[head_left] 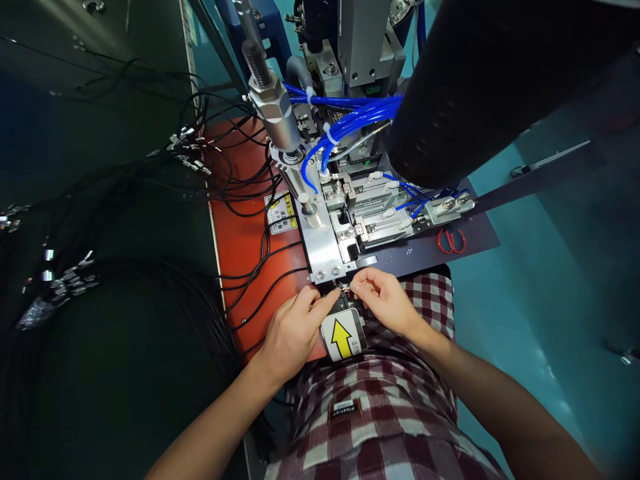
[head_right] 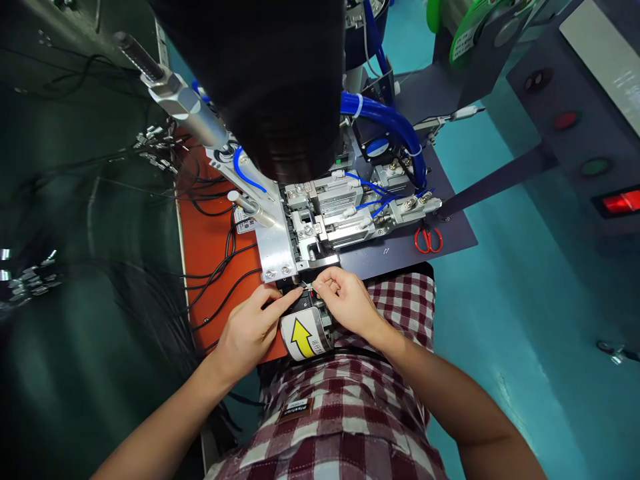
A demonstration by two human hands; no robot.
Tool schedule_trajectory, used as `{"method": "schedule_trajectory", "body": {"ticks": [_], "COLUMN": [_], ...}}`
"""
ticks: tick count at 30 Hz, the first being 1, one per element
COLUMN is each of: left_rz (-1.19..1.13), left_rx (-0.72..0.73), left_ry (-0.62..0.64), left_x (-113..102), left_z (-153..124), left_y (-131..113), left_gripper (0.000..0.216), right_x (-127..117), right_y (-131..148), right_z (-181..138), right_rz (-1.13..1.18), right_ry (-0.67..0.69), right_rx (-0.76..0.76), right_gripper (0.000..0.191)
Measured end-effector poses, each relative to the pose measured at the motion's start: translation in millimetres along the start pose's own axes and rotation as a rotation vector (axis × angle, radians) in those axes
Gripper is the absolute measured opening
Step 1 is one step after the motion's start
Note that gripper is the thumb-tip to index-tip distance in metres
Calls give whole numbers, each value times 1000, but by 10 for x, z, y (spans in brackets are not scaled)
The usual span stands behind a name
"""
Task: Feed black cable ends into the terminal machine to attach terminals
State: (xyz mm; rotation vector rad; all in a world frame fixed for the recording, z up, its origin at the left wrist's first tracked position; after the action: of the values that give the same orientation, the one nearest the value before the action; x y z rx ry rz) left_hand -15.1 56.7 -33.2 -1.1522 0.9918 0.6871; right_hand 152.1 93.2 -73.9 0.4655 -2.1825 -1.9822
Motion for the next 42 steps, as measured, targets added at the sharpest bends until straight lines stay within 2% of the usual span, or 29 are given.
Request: {"method": "schedule_trajectory", "body": {"ticks": [4, 11, 16, 22, 30, 42], "left_rz": [14, 65, 75, 109, 131, 103], "left_rx": [-6, 30, 54, 74, 92, 109], "left_ry": [5, -22, -28, -22, -5, -27], "left_x": [10, 19, 20, 2, 6, -4], "left_z": [-1, -5, 0, 8, 27, 35], "left_y": [5, -17, -30, -40, -28, -39], "left_gripper": [36, 35, 34, 32, 32, 34], "right_x": [-7, -22, 7, -20, -18, -26], "right_y": [27, 159, 26, 130, 35, 14], "right_z": [-7, -25, -4, 1, 1, 10], "right_rz": [-73, -380, -164, -332, -217, -168], "right_ry": [-9, -26, 28, -3, 19, 31], "right_rx": [-31, -147, 26, -80, -14, -8], "right_gripper": [17, 14, 18, 15, 18, 14]}}
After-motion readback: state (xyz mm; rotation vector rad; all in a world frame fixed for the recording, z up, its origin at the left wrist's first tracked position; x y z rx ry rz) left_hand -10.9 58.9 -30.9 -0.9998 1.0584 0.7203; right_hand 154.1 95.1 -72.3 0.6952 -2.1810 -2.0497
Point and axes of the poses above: each hand's wrist, its own z-axis towards the middle knuckle, its own x-axis out of the palm, y = z × x, the point moved 4 cm from there along z, towards the middle knuckle, and after that the axes turned 14 degrees about -x, right-handed, at the moved point
